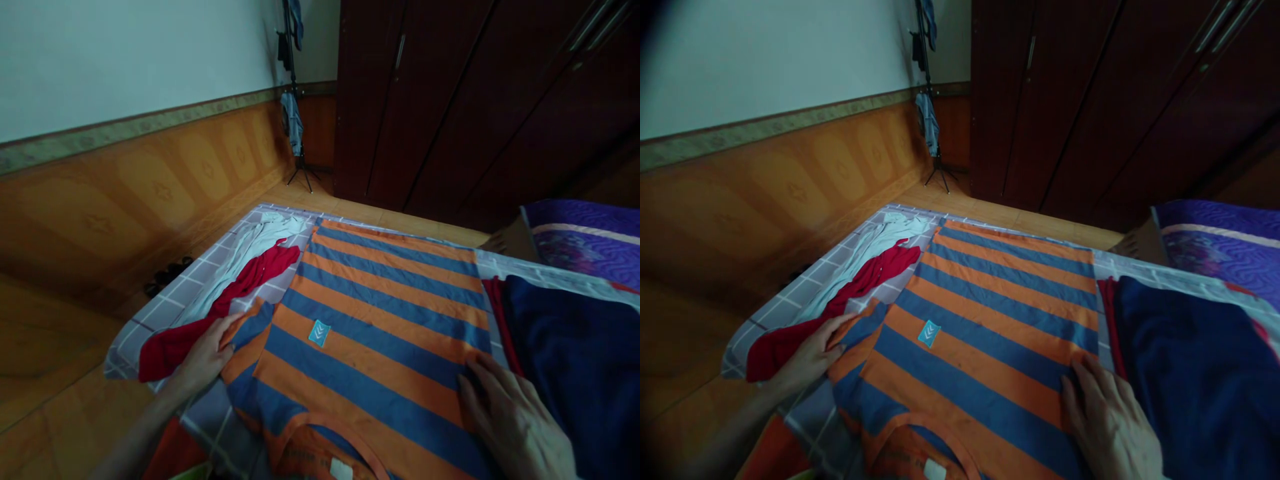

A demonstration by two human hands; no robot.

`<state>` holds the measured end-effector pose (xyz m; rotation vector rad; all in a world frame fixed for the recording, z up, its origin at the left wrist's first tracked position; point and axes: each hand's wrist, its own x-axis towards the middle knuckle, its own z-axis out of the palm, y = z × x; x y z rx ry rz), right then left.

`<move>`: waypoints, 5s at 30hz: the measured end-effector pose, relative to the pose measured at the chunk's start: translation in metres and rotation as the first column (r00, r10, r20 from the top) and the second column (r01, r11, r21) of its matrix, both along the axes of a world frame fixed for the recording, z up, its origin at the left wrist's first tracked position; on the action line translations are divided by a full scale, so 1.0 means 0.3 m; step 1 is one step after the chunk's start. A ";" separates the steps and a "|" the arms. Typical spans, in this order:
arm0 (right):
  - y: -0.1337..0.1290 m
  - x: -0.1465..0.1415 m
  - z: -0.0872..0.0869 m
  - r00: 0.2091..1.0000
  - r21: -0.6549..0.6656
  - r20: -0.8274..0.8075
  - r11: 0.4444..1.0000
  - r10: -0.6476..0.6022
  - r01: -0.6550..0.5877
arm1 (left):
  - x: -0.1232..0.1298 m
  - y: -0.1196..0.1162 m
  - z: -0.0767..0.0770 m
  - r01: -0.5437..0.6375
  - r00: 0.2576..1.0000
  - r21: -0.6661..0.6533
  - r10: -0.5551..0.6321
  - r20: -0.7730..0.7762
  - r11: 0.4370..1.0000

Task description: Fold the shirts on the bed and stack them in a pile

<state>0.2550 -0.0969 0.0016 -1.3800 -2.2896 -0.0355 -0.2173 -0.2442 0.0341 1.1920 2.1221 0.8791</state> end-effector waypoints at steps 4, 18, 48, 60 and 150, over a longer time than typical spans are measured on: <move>0.005 0.000 -0.012 0.991 0.030 0.127 0.999 -0.043 0.040 | -0.004 0.010 -0.014 0.054 0.945 -0.148 -0.098 -0.311 0.987; -0.193 0.132 0.201 0.881 -0.106 -0.173 0.897 -0.441 0.429 | 0.238 0.021 0.046 0.761 0.569 -0.386 -0.822 0.011 0.522; -0.311 0.107 0.183 0.332 -0.897 -0.405 0.441 -0.852 0.039 | 0.924 0.321 0.024 0.942 -0.153 0.331 -0.949 0.275 -0.056; -0.304 -0.247 0.299 0.787 -0.561 -0.512 0.828 -0.346 -0.001 | 0.877 0.476 0.019 0.717 0.188 0.180 -0.436 0.880 0.673; 0.023 -0.174 0.096 0.958 -0.167 0.273 0.977 -0.086 0.135 | 0.891 0.284 -0.078 0.870 -0.288 0.073 -0.622 -0.728 -0.488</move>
